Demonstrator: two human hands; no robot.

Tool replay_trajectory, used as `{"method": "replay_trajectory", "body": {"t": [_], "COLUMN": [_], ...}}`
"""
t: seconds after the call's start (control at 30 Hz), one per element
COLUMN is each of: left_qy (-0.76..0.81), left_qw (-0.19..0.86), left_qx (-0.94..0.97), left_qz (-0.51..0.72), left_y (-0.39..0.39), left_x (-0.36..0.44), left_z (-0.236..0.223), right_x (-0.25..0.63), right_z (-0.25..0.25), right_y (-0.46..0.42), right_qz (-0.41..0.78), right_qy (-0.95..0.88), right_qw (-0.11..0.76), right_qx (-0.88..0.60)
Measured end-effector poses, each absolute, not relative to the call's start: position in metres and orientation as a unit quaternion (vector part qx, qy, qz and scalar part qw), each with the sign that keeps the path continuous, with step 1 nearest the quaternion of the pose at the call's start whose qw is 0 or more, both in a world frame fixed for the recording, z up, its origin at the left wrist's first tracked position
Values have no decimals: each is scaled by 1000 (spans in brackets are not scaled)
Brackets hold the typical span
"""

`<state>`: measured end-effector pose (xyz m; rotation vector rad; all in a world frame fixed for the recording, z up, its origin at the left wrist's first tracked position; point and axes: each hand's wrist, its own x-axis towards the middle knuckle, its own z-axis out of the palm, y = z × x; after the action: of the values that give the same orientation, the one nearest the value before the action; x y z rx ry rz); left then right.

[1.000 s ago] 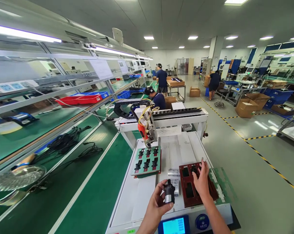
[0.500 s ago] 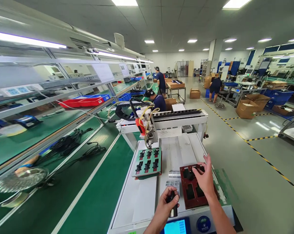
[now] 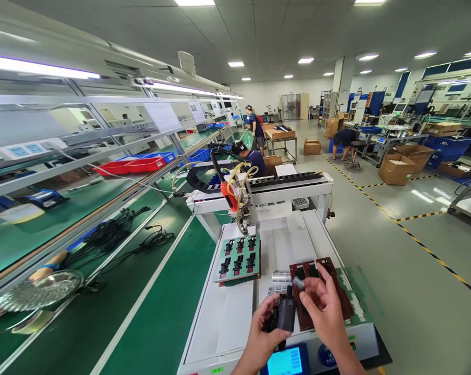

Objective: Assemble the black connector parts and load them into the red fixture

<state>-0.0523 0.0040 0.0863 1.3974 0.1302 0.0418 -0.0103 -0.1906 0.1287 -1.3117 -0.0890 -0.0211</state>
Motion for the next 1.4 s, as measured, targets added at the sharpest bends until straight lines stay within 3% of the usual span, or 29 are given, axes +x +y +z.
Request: {"method": "replay_trajectory", "body": {"t": [0.23, 0.87, 1.1, 1.23, 1.4], "left_qy": [39, 10, 26, -6, -23], "left_qw": [699, 648, 671, 648, 609], "left_qx": [711, 754, 734, 750, 781], "left_qz": [72, 109, 105, 128, 132], "left_y": [8, 11, 14, 13, 8], "left_x": [-49, -47, -49, -50, -49], "left_z": [110, 103, 109, 106, 98], "right_x": [-28, -32, -37, -33, -24], "right_z": [132, 127, 107, 104, 98], "right_y": [-183, -168, -164, -163, -160], "right_qz": [138, 45, -169, -78, -30], "right_qy": [-64, -75, -113, -107, -135], "right_qw": [789, 701, 580, 597, 553], "right_qx": [-596, -707, -789, -791, -822]}}
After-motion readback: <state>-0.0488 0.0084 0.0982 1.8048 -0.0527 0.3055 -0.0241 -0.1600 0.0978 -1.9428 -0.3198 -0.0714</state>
